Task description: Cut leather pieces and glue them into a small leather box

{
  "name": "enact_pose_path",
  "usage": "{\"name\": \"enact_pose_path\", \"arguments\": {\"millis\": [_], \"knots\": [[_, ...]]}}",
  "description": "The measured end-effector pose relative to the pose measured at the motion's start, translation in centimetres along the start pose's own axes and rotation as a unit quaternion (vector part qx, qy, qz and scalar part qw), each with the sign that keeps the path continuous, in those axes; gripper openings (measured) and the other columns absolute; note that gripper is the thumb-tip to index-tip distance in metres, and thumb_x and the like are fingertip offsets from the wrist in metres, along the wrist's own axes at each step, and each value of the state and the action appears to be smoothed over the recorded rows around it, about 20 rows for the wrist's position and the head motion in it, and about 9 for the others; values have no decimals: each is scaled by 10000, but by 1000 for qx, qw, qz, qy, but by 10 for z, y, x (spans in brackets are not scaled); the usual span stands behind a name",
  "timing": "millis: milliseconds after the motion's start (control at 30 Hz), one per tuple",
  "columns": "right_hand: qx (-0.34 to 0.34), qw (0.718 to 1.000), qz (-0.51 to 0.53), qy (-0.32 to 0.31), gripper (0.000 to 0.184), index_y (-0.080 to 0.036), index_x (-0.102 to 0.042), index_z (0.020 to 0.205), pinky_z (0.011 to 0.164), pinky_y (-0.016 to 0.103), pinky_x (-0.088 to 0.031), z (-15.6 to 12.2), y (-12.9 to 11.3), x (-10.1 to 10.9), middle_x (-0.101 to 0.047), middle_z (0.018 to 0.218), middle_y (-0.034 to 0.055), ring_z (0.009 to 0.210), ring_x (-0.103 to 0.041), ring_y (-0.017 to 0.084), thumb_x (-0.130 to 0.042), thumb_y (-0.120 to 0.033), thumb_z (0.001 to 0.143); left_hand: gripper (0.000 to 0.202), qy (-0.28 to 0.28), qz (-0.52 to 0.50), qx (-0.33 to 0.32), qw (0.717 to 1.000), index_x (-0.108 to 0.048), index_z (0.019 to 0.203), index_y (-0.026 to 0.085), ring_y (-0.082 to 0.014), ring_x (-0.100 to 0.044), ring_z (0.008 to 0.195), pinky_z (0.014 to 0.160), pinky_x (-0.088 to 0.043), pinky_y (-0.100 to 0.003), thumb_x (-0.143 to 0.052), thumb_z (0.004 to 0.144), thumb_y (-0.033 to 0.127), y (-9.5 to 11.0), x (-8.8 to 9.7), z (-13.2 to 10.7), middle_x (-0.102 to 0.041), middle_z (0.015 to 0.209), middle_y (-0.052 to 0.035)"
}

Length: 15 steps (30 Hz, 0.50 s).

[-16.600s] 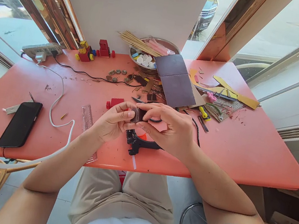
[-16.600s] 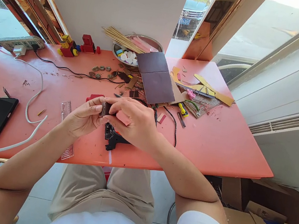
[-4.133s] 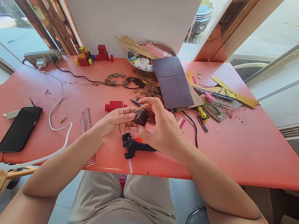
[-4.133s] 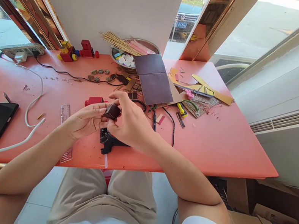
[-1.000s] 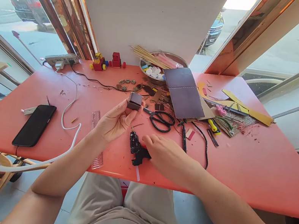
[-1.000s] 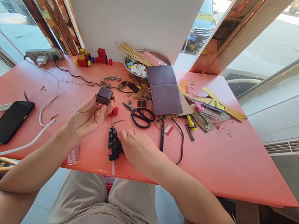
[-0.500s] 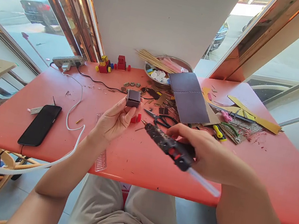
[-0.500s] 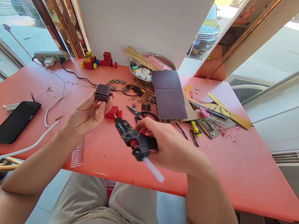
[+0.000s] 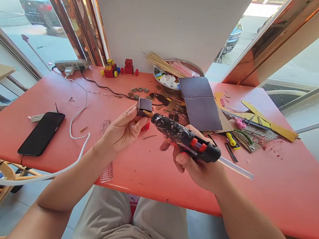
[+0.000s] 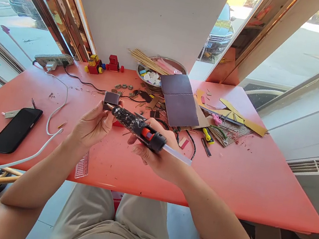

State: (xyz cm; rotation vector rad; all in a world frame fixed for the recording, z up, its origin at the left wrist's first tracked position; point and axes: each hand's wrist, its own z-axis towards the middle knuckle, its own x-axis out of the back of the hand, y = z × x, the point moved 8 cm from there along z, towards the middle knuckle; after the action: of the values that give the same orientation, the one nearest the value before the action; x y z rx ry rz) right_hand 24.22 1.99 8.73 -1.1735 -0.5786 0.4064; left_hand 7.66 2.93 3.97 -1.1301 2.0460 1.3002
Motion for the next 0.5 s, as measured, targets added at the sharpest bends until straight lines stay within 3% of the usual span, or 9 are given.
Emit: {"name": "enact_pose_path", "arguments": {"millis": [200, 400, 500], "knots": [[-7, 1000, -20, -1, 601, -249, -597, 974, 500, 303, -522, 2, -2, 1, -593, 598, -48, 494, -617, 160, -603, -847, 911, 533, -7, -7, -6, 1000, -485, 1635, 282, -90, -832, 800, 744, -637, -108, -400, 1128, 143, 0, 2, 1, -832, 1257, -83], [-1, 999, -30, -10, 618, -248, -612, 956, 499, 302, -483, 2, -3, -2, -488, 502, -90, 455, -602, 162, -578, -863, 914, 572, -23, 12, -25, 999, -473, 1643, 301, -143, -843, 986, 798, -650, -133, -475, 1100, 124, -1, 1, 2, -815, 1320, -83], [5, 999, -43, -8, 639, -249, -617, 949, 484, 301, -458, 3, -4, -2, -458, 475, -100, 429, -583, 160, -554, -884, 908, 565, -25, 18, -25, 999, -486, 1636, 303, -141, -844, 980, 772, -646, -117, -477, 1100, 125, -1, -1, 0, -815, 1316, -80]]}}
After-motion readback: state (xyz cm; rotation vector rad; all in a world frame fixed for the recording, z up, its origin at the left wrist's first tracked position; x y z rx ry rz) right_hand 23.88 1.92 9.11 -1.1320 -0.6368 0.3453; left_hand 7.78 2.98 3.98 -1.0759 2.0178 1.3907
